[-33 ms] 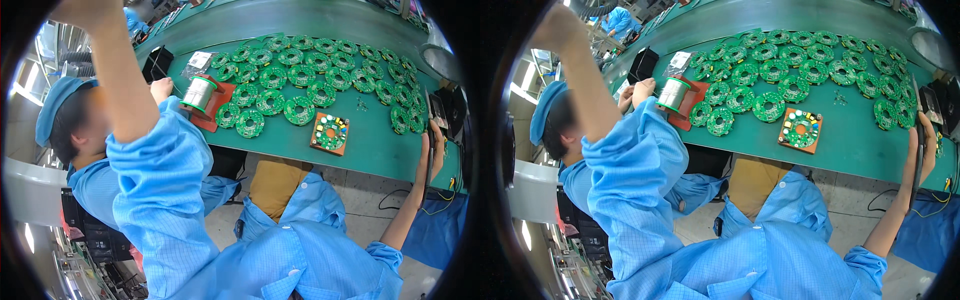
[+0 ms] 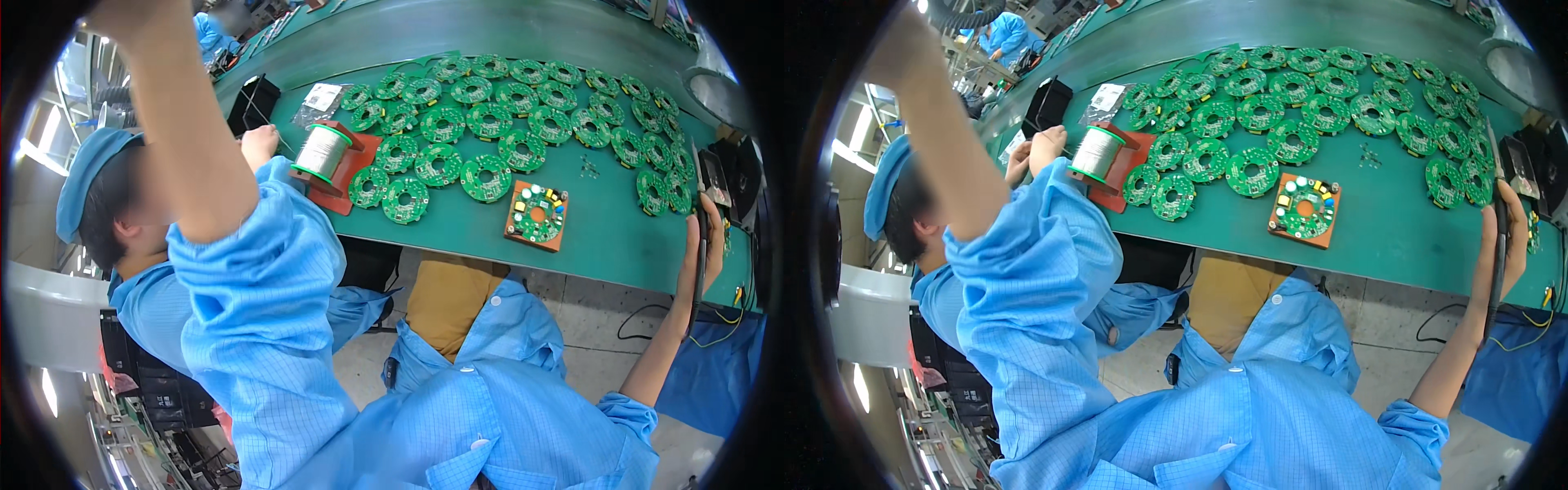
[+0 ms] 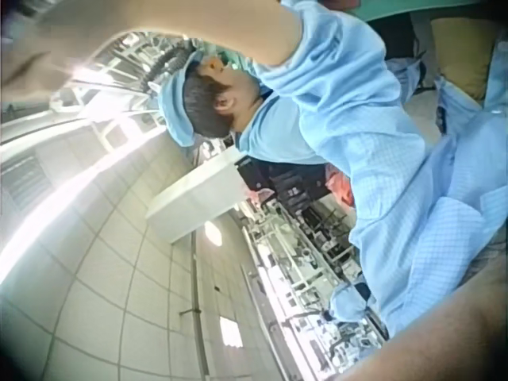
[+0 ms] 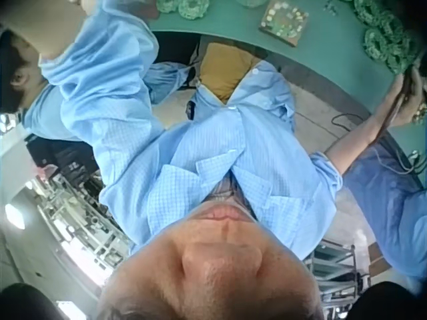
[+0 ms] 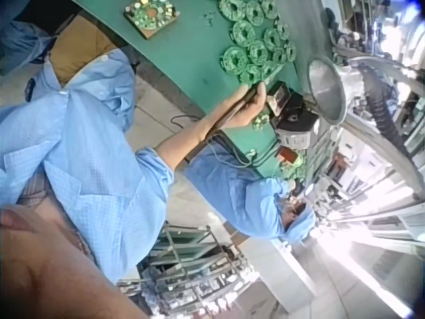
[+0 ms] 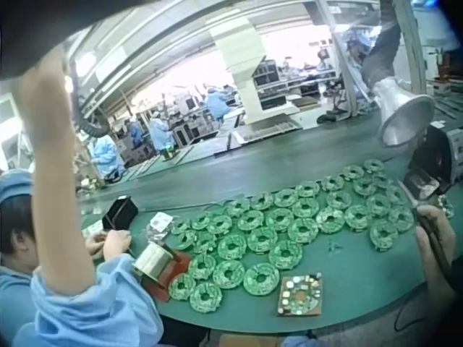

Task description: The person solders electronic components onto circular circuit boards by placing each board onto a fixture, inserting components into it, and soldering the pins using a soldering iron and solder wire.

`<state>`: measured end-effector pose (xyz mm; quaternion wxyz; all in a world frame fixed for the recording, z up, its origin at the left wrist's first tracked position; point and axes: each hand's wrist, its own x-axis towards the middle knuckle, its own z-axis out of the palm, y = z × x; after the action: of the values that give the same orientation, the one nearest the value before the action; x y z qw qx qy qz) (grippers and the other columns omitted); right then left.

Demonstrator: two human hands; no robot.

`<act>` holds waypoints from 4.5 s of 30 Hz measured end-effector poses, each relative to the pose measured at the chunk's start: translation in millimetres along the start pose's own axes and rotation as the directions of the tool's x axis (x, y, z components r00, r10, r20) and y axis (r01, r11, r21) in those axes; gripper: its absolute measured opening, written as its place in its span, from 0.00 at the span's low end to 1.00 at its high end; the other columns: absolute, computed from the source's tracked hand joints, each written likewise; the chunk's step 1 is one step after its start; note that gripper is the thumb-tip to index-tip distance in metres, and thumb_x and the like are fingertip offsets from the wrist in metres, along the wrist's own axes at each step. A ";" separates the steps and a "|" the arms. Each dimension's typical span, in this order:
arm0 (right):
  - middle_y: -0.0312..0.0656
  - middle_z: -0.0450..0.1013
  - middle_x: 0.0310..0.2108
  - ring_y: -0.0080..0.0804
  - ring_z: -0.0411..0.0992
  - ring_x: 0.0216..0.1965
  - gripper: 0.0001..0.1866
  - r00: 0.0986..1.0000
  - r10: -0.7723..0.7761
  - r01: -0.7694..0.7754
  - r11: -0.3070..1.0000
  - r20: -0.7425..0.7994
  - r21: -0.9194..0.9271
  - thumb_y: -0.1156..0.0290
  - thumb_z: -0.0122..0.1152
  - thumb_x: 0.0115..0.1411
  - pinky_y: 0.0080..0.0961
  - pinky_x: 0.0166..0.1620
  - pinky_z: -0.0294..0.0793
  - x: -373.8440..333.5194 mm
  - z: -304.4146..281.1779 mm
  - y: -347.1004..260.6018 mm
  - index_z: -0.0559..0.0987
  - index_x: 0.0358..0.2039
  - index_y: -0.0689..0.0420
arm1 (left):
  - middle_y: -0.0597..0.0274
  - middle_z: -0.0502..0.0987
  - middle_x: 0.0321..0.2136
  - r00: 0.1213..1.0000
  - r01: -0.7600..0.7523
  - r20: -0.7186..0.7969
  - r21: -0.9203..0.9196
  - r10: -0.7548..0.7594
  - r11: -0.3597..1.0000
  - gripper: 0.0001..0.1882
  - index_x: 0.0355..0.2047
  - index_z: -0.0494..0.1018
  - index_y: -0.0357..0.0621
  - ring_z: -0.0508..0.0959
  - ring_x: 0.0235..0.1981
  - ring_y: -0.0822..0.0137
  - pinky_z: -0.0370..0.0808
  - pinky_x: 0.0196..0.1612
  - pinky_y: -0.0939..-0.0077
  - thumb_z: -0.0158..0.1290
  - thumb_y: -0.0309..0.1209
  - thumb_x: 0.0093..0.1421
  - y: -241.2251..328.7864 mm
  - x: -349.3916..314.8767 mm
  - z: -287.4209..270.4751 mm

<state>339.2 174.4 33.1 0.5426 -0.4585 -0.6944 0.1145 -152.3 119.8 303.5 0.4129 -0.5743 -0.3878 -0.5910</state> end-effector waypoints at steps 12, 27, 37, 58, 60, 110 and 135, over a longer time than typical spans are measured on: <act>0.37 0.73 0.39 0.19 0.69 0.38 0.16 0.989 0.092 -0.120 0.957 0.118 0.264 0.75 0.60 0.57 0.16 0.42 0.68 -22.5 34.7 -52.5 0.75 0.46 0.60 | 0.72 0.68 0.17 -0.081 0.991 0.996 0.076 -0.038 -0.113 0.16 0.46 0.71 0.34 0.56 0.11 0.87 0.51 0.12 0.91 0.44 0.34 0.66 187.1 -161.5 33.3; 0.42 0.76 0.27 0.31 0.75 0.31 0.14 0.891 -0.230 -0.040 0.819 0.391 0.572 0.81 0.71 0.44 0.24 0.35 0.74 -60.4 79.6 -106.8 0.75 0.31 0.58 | 0.73 0.68 0.18 -0.261 0.959 0.937 0.223 -0.234 -0.176 0.11 0.35 0.72 0.40 0.58 0.16 0.86 0.52 0.19 0.90 0.45 0.34 0.67 215.0 -239.4 -40.6; 0.43 0.75 0.26 0.33 0.75 0.31 0.16 0.873 -0.235 -0.060 0.817 0.427 0.573 0.74 0.69 0.49 0.27 0.37 0.73 -57.9 66.9 -95.2 0.74 0.37 0.61 | 0.76 0.71 0.21 -0.092 0.995 0.855 0.065 -0.510 -0.071 0.03 0.31 0.73 0.37 0.62 0.20 0.89 0.55 0.21 0.91 0.53 0.24 0.60 207.9 -241.6 -49.6; 0.46 0.75 0.30 0.33 0.75 0.34 0.14 0.939 -0.038 -0.153 0.846 0.343 0.510 0.85 0.62 0.50 0.25 0.39 0.71 -57.8 62.1 -101.1 0.72 0.38 0.61 | 0.73 0.58 0.19 0.586 0.809 0.747 -0.563 -0.314 0.169 0.52 0.61 0.49 0.32 0.54 0.17 0.80 0.49 0.18 0.84 0.65 0.48 0.47 154.0 -149.2 -11.9; 0.46 0.75 0.28 0.32 0.74 0.32 0.11 0.937 -0.041 -0.153 0.844 0.346 0.513 0.77 0.62 0.54 0.23 0.36 0.71 -61.8 62.0 -97.6 0.72 0.37 0.61 | 0.73 0.58 0.19 0.588 0.808 0.724 -0.550 -0.360 0.213 0.50 0.60 0.50 0.32 0.54 0.17 0.80 0.49 0.18 0.84 0.65 0.47 0.48 155.7 -144.2 -6.4; 0.37 0.66 0.15 0.25 0.59 0.19 0.16 0.853 -0.141 -0.150 0.856 0.503 0.495 0.61 0.58 0.54 0.22 0.22 0.55 -41.0 63.7 -87.2 0.78 0.23 0.64 | 0.67 0.60 0.14 0.302 0.789 0.764 0.136 -0.571 0.599 0.06 0.24 0.73 0.40 0.59 0.14 0.75 0.56 0.17 0.77 0.61 0.21 0.49 193.1 -262.7 -27.3; 0.38 0.73 0.19 0.24 0.61 0.18 0.08 0.718 -0.288 -0.136 0.834 0.633 0.534 0.72 0.57 0.50 0.23 0.21 0.58 -13.3 60.9 -85.5 0.81 0.26 0.62 | 0.65 0.67 0.17 0.439 0.666 0.770 0.068 -0.463 0.743 0.08 0.23 0.71 0.39 0.63 0.13 0.72 0.60 0.14 0.75 0.60 0.18 0.48 199.4 -260.8 -25.1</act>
<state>243.0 137.6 57.2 0.3552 -0.1775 -0.8021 0.4461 24.7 36.1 38.8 -0.0819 -0.6444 -0.6145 -0.4477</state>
